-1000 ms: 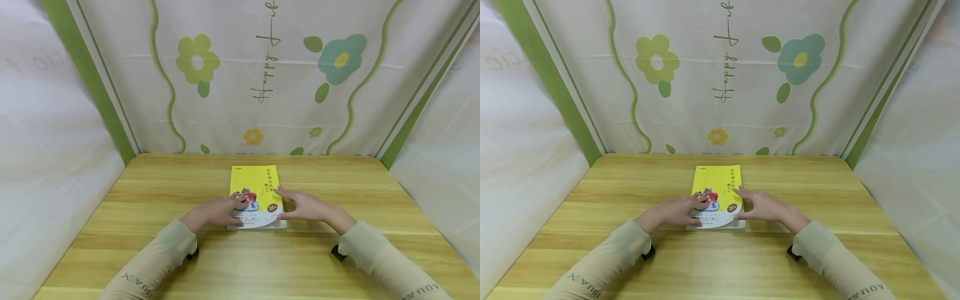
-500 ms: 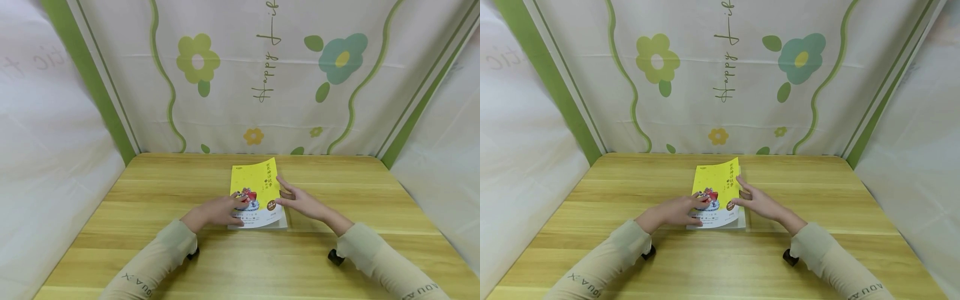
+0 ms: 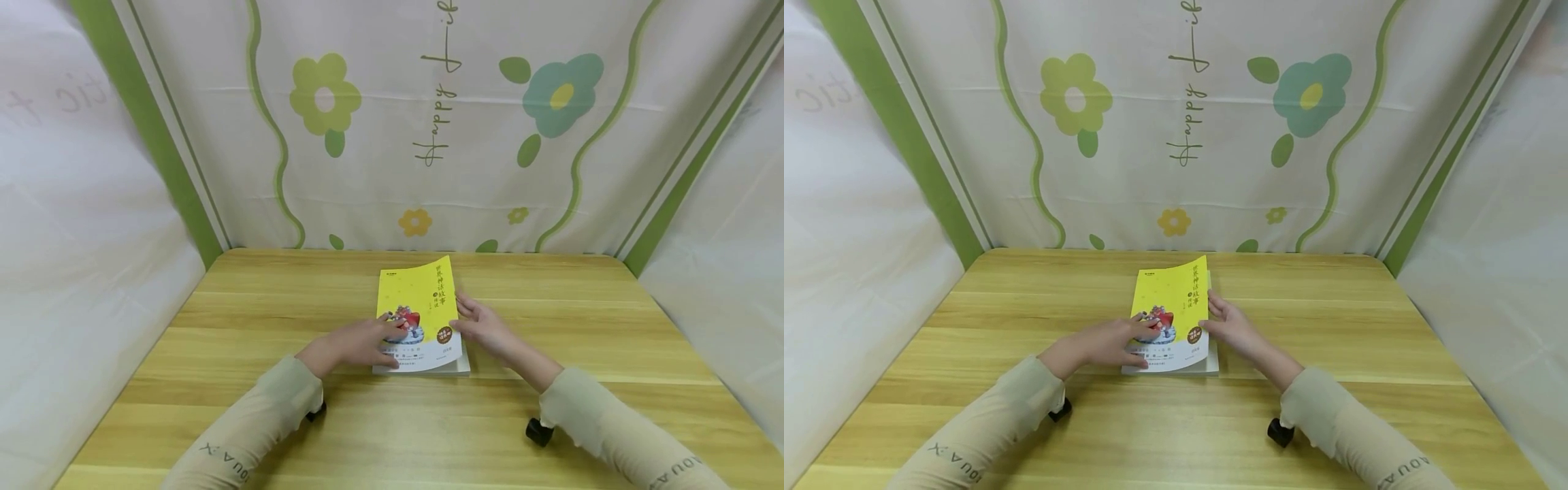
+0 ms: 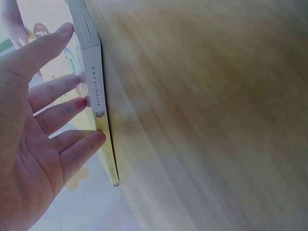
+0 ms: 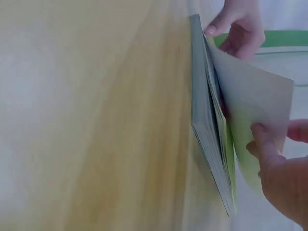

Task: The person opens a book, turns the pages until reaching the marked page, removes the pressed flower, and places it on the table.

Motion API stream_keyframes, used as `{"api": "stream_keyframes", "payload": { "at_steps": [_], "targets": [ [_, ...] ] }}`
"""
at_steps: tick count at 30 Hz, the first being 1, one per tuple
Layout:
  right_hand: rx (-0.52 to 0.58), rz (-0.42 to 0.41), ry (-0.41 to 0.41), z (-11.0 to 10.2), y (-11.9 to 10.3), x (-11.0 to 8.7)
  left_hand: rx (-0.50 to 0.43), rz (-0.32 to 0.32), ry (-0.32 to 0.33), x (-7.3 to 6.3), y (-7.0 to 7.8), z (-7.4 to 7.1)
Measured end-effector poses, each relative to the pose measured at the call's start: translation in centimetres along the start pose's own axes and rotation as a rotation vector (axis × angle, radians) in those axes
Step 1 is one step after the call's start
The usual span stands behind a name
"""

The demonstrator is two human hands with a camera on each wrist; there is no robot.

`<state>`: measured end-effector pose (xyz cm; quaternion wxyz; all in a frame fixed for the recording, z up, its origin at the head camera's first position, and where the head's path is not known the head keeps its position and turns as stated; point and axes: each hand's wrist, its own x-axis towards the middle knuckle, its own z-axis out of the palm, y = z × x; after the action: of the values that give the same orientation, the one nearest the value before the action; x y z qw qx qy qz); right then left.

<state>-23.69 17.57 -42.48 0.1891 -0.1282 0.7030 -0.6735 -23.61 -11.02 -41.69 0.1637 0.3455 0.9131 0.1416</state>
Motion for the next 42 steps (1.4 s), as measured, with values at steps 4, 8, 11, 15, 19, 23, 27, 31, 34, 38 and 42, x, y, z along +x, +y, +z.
{"api": "stream_keyframes", "payload": {
  "at_steps": [4,8,11,15,19,23,27,31,34,38,42],
  "targets": [
    [0.06,-0.01,0.044,0.9,0.0,0.0,0.0,0.001,-0.002,0.1,0.1,-0.1],
    [0.083,-0.017,0.067,1.5,-0.1,0.0,-0.021,-0.004,-0.001,0.1,0.1,-0.2],
    [0.052,-0.036,0.057,1.8,-0.2,0.0,-0.056,-0.007,0.005,0.2,0.1,-0.2],
    [-0.027,-0.08,0.015,2.1,-0.1,0.0,-0.138,-0.033,0.018,0.2,0.1,-0.3],
    [-0.074,-0.122,-0.023,2.4,-0.1,0.0,-0.251,-0.09,0.039,0.4,0.1,-0.5],
    [-0.081,-0.144,-0.023,2.9,-0.2,0.1,-0.346,-0.111,0.094,0.5,0.2,-0.6],
    [-0.084,-0.181,-0.039,3.5,-0.2,0.2,-0.472,-0.117,0.17,0.5,0.6,-1.0],
    [-0.131,-0.201,-0.078,4.2,0.0,0.1,-0.636,-0.126,0.259,0.6,1.1,-1.4],
    [-0.172,-0.198,-0.086,4.7,0.0,0.0,-0.779,-0.124,0.32,0.7,1.4,-1.9],
    [-0.214,-0.219,-0.082,5.2,0.0,0.1,-0.919,-0.101,0.375,1.0,1.6,-2.3],
    [-0.258,-0.243,-0.084,5.6,-0.1,0.2,-0.952,-0.105,0.405,1.3,1.7,-2.3]
  ]
}}
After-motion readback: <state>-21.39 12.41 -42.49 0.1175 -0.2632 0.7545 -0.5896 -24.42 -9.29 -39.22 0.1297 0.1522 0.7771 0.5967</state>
